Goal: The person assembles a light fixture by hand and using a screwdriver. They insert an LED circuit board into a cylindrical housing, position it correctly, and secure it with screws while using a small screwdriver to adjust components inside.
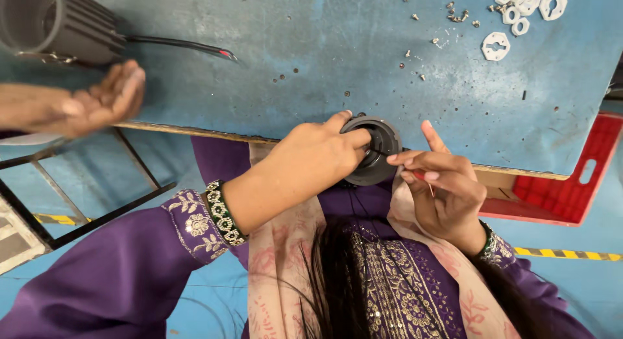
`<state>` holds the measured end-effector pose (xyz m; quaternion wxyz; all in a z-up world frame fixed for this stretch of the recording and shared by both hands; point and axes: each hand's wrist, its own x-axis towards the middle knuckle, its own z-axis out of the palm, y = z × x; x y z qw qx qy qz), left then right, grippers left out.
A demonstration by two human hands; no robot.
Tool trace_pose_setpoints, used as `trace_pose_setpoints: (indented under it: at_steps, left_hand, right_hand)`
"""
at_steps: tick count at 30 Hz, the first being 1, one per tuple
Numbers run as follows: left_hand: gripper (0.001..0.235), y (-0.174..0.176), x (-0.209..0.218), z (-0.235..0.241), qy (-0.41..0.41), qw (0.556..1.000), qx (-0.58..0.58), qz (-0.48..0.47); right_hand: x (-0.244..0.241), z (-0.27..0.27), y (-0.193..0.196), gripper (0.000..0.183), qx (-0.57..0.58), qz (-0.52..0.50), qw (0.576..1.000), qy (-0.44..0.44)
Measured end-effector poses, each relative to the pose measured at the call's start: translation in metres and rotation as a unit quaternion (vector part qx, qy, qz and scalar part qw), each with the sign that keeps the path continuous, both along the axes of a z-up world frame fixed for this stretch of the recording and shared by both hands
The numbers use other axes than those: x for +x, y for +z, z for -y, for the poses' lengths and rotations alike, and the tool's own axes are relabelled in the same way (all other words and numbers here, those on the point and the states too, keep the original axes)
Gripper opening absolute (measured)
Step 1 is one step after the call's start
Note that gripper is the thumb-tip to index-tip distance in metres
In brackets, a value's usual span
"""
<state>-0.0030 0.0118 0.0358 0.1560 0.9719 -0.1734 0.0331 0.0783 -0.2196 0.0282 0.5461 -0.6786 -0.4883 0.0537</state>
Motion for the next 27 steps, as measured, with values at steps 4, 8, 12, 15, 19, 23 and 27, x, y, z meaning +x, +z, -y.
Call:
trace_pose_setpoints:
  at_steps: [4, 8, 12, 15, 19, 23, 27]
  left_hand:
    - [0.012, 0.000, -0.001, 0.003, 0.012, 1.000, -0.018, -0.001]
    - [0.013, 0.000, 0.001, 0.001, 0.011, 0.999, -0.050, -0.001]
    - [0.012, 0.001, 0.000, 0.002, 0.012, 0.998, -0.059, -0.026]
    - [0.010, -0.001, 0.001, 0.004, 0.024, 0.996, -0.089, -0.013]
    - [0.011, -0.011, 0.000, 0.006, 0.034, 0.995, -0.097, 0.006]
    - [0.011, -0.018, 0.001, 0.008, 0.026, 0.996, -0.083, 0.015]
    - [0.011, -0.022, -0.002, 0.010, 0.038, 0.995, -0.084, 0.027]
  right_hand:
    - [0.001, -0.002, 0.003, 0.044, -0.013, 0.009, 1.000, 0.005]
    - [0.002, -0.002, -0.001, 0.045, -0.008, 0.006, 1.000, 0.021]
    - [0.001, -0.002, -0.008, 0.045, 0.017, 0.016, 1.000, 0.015]
    - [0.000, -0.005, -0.018, 0.042, 0.072, 0.028, 0.997, 0.018]
    - [-0.005, -0.006, -0.037, 0.042, 0.126, 0.068, 0.990, -0.009]
    - [-0.009, -0.009, -0.049, 0.044, 0.174, 0.121, 0.977, -0.006]
    - [-0.010, -0.022, -0.064, 0.045, 0.249, 0.161, 0.955, -0.025]
